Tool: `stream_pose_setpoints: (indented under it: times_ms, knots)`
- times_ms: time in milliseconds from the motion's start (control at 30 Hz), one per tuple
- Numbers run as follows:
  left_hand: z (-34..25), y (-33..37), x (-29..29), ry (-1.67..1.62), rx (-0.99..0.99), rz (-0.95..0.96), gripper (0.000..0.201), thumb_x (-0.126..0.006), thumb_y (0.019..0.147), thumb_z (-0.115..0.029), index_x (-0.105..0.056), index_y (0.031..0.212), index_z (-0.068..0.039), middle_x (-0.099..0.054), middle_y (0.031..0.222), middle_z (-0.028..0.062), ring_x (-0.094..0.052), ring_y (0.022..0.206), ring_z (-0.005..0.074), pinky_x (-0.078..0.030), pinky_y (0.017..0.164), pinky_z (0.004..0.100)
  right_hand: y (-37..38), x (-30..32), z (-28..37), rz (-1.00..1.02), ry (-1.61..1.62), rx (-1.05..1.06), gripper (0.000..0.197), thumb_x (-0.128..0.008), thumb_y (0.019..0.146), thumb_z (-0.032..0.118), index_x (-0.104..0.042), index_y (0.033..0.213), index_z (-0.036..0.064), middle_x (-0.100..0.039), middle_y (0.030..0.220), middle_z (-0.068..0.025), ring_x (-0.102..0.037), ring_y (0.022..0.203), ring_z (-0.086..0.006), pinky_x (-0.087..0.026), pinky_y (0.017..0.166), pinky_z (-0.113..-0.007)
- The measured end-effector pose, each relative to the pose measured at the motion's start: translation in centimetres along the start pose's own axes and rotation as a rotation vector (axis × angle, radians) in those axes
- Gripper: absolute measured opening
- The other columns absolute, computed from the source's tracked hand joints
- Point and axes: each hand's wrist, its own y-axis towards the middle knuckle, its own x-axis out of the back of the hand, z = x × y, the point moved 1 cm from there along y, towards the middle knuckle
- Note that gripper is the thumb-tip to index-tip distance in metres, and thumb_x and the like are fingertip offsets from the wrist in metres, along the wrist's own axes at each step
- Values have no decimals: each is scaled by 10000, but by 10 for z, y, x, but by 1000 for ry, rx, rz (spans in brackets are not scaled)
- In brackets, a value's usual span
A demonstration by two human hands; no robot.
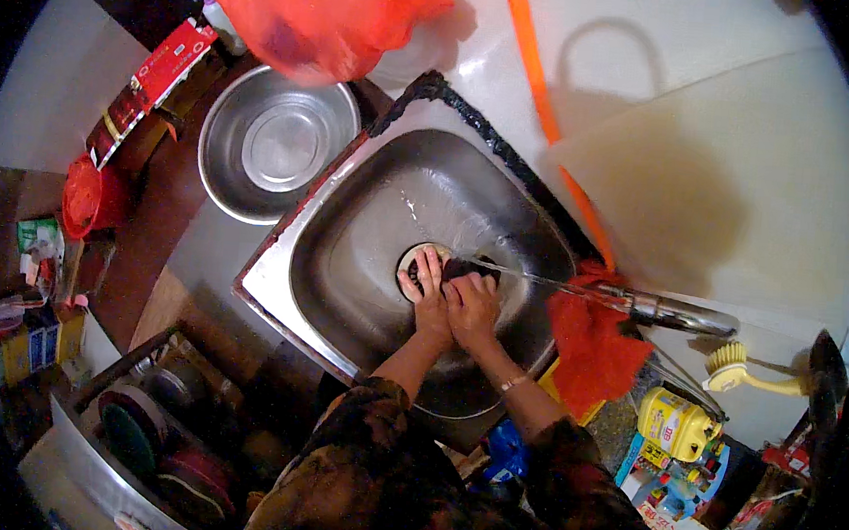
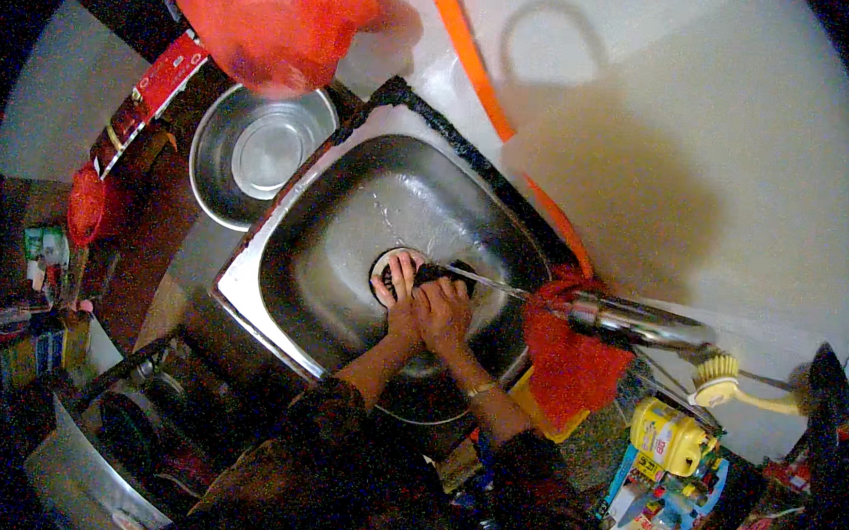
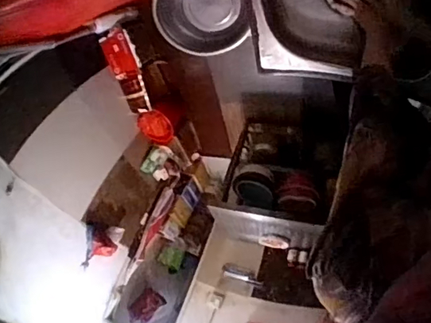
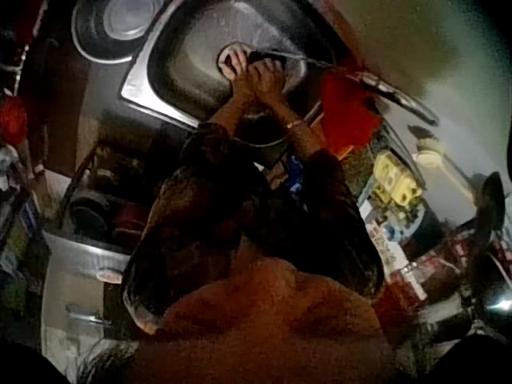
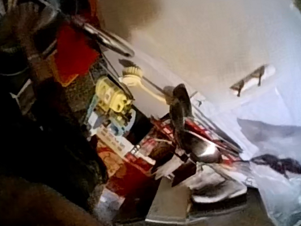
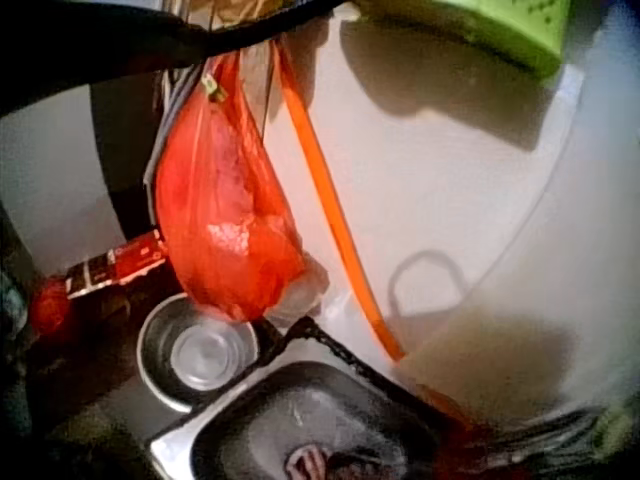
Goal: The person washes a dark cloth by hand in a sink under running water, rinses a small yellow tray, and then walks through a store aisle while holding the damp cloth.
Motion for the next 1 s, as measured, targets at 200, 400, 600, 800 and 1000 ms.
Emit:
stream_pose_setpoints:
  times_ms: [200,400,600,800,1000]
  knots:
    - [-5,1,-6,189,61,-22,607,-445,824,-271,-368,1334,48,-233,1444,274,-157,1359,440,-66,1009,703,52,-55,-44,-69,-46,139,177,-593,815,217,-567,753,53,-554,745,-126,-537,766,-328,-438,669,-462]
    - [-6,-1,6,77,50,-149,609,-403,848,-245,-299,1382,29,-222,1449,267,-152,1365,433,-122,1002,696,43,-6,-28,-185,-182,-55,162,-628,782,205,-619,864,66,-579,951,-132,-521,934,-338,-437,770,-440]
    - [2,0,-5,238,23,-46,604,-410,866,-307,-302,1398,-42,-196,1459,265,-131,1370,439,-183,995,687,-19,-11,11,-72,160,-329,196,-634,769,238,-636,832,52,-582,852,-148,-517,905,-363,-404,858,-473]
    - [-4,0,-2,260,55,40,763,-486,836,-430,-273,1382,58,-141,1474,268,-76,1370,450,-54,1008,698,71,-54,-42,-82,-81,40,197,-633,778,240,-599,808,49,-555,834,-123,-512,827,-341,-425,758,-467]
    - [-3,0,9,10,-9,-72,602,-417,861,-320,-354,1336,46,-161,1465,286,-110,1356,485,-60,988,720,41,-2,-11,-107,93,-6,138,-605,799,194,-564,779,64,-553,791,-124,-523,775,-335,-426,678,-458]
